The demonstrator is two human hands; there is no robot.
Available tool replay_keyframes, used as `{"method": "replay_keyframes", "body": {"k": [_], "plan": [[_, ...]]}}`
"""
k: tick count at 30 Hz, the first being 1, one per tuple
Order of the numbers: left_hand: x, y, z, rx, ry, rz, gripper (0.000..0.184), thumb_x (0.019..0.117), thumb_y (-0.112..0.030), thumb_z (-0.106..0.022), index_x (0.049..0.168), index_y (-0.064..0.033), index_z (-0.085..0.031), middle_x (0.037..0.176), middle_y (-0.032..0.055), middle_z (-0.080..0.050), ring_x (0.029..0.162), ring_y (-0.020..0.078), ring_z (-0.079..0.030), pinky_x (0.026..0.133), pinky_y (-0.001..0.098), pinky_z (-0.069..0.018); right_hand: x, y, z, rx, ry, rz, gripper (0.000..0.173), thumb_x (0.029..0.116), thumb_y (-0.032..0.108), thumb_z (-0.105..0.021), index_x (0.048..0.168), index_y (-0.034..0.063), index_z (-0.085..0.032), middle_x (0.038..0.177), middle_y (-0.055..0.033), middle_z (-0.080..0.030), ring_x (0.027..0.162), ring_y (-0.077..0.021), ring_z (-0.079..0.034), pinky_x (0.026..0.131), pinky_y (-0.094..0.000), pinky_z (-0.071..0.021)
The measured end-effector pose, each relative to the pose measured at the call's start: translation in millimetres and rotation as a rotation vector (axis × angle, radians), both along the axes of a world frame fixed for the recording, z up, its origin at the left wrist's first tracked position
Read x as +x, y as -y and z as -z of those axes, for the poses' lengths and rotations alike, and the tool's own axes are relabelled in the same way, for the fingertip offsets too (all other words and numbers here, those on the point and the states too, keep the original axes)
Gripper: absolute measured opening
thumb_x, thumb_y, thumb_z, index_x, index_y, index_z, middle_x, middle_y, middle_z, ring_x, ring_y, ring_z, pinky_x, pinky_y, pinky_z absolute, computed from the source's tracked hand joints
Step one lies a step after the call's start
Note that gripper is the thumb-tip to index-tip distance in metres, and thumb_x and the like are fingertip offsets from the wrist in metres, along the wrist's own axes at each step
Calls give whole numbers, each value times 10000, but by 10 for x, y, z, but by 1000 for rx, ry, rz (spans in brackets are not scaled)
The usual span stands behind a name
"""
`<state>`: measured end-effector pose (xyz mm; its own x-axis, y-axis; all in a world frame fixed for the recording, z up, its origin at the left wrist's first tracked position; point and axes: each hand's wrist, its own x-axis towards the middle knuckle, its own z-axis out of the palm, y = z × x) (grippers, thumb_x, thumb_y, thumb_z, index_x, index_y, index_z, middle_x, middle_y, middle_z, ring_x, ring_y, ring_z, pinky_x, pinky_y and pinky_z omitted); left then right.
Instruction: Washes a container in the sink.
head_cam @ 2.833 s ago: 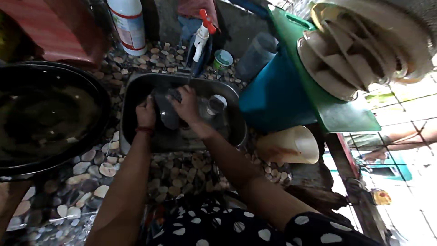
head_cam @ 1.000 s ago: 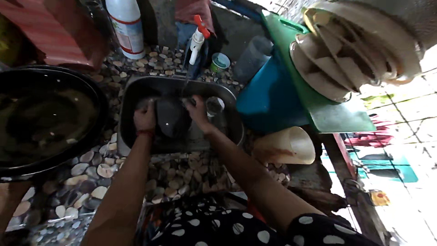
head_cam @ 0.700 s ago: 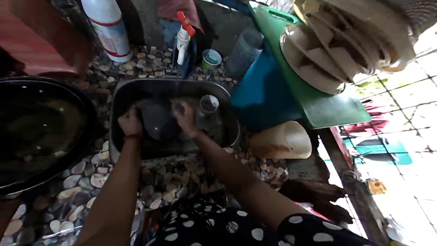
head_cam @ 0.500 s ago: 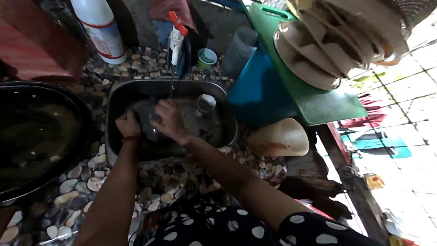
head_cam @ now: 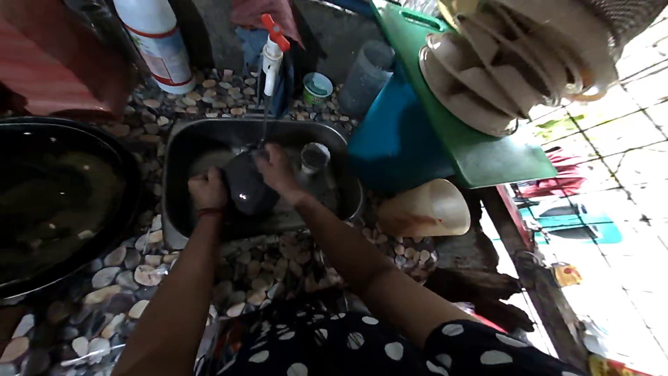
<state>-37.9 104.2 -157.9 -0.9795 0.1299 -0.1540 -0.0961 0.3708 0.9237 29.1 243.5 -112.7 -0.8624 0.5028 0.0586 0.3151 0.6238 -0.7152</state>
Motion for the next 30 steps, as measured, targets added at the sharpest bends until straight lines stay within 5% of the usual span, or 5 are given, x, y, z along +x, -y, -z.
{"method": "replay_keyframes", "body": {"k": [6, 11, 16, 23, 30], "plan": [[-22, 31, -19, -32, -1, 16, 454, 1053, -334, -492, 878, 49, -662, 799, 169, -635, 730, 262, -607, 731, 528, -508, 99, 524, -5, 478, -28, -208, 276, 874, 281, -775, 1032, 60, -731, 1117, -168, -677, 1144, -383, -613, 939, -576, -502], [-28, -3, -47, -15, 33, 3, 447, 1042, -339, -506, 734, -23, -579, 660, 80, -533, 595, 198, -522, 605, 458, -467, -111, -137, -69, -88, 196, 128, 424, 1059, 348, -552, 1294, 3, -624, 1241, -223, -667, 1167, -373, -648, 984, -575, -523], [-4, 25, 5, 8, -36, 92, 413, 1072, -282, -512, 880, 52, -662, 740, 123, -610, 652, 193, -568, 680, 449, -508, -175, 476, -134, 409, 47, -124, 354, 930, 342, -721, 1128, 49, -714, 1213, -186, -650, 1195, -396, -583, 949, -565, -498], [-107, 92, 9, 77, 4, 99, 390, 1018, -288, -557, 712, -49, -594, 619, 28, -523, 543, 134, -493, 548, 386, -456, -14, -386, 417, -477, 128, 267, 480, 1117, 326, -430, 1468, 3, -490, 1440, -257, -549, 1336, -366, -536, 1108, -544, -435], [-60, 73, 14, 67, -11, 138, 379, 1022, -269, -546, 720, -45, -601, 618, 11, -531, 543, 107, -502, 554, 355, -465, -111, 188, -33, 140, -37, -164, 328, 961, 198, -694, 1183, -44, -674, 1196, -212, -681, 1186, -334, -635, 1075, -477, -491]]}}
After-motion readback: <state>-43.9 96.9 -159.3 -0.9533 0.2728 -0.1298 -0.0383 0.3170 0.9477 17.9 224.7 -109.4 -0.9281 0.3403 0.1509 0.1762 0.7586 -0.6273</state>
